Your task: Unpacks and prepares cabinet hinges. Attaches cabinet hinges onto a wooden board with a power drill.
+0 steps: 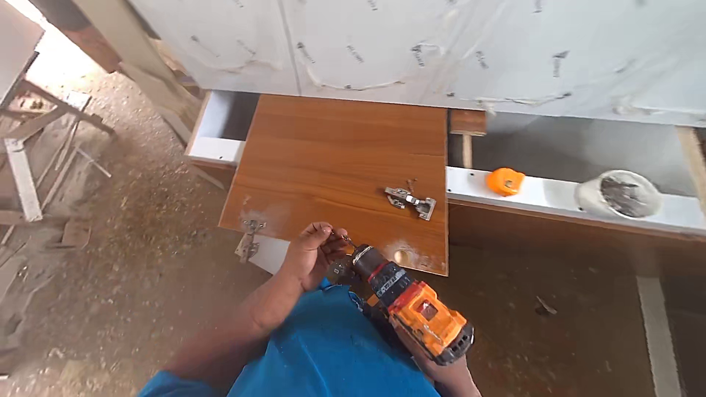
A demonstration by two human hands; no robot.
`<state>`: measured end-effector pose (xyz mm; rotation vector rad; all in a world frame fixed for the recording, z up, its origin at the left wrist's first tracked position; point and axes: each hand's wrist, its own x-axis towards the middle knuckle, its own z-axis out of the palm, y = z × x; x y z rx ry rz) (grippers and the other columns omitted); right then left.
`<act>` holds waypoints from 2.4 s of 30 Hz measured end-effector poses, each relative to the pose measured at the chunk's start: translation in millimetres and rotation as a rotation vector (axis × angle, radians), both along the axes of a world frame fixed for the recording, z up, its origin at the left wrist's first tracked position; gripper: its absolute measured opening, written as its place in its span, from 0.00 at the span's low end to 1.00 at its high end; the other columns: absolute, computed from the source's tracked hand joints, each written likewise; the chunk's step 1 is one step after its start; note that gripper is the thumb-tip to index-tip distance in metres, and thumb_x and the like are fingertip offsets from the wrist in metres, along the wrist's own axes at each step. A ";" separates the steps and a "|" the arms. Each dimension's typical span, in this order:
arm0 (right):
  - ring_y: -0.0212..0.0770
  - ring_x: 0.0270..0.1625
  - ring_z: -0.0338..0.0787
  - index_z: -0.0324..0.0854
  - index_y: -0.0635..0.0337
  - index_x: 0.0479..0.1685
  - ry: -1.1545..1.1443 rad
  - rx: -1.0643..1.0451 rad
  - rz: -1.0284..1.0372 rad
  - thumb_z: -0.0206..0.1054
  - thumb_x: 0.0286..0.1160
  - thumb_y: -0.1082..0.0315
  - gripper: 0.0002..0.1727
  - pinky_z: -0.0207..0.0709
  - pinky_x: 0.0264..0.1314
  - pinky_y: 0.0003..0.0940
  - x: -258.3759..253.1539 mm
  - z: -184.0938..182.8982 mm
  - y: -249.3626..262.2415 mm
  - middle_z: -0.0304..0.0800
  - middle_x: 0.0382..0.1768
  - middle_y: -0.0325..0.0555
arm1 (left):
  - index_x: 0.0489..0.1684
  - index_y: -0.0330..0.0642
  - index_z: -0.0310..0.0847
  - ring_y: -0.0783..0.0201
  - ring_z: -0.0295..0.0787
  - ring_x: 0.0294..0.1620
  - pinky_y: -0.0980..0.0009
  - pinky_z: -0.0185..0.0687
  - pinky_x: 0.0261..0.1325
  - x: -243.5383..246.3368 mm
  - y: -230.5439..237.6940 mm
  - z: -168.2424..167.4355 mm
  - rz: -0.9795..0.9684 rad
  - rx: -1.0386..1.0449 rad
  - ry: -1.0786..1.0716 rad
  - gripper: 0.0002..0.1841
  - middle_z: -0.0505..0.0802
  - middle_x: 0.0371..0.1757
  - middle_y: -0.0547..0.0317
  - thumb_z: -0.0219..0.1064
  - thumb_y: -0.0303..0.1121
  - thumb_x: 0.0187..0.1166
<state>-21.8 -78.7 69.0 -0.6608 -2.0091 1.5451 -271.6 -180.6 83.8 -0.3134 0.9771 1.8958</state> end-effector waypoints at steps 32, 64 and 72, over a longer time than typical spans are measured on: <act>0.26 0.59 0.92 0.84 0.56 0.63 -0.084 -0.041 0.025 0.83 0.64 0.55 0.28 0.88 0.67 0.31 -109.2 -1.3 -107.5 0.95 0.54 0.31 | 0.65 0.33 0.76 0.62 0.86 0.54 0.63 0.84 0.54 -147.3 -207.6 -93.8 -0.330 -0.662 0.337 0.17 0.88 0.56 0.49 0.65 0.35 0.85; 0.18 0.59 0.90 0.83 0.50 0.64 -0.262 0.016 -0.037 0.82 0.63 0.53 0.28 0.87 0.66 0.24 -123.8 11.7 -117.3 0.94 0.54 0.22 | 0.64 0.33 0.69 0.54 0.97 0.42 0.65 0.93 0.39 -141.7 -169.7 -124.9 -0.292 -0.254 -0.132 0.10 0.94 0.56 0.42 0.52 0.21 0.89; 0.11 0.52 0.89 0.85 0.59 0.54 -0.486 0.080 0.116 0.79 0.59 0.48 0.29 0.85 0.60 0.15 -161.4 38.5 -88.7 0.95 0.45 0.26 | 0.66 0.32 0.67 0.54 0.97 0.43 0.65 0.93 0.40 -142.7 -168.8 -123.3 -0.316 -0.280 -0.123 0.12 0.94 0.57 0.41 0.53 0.22 0.89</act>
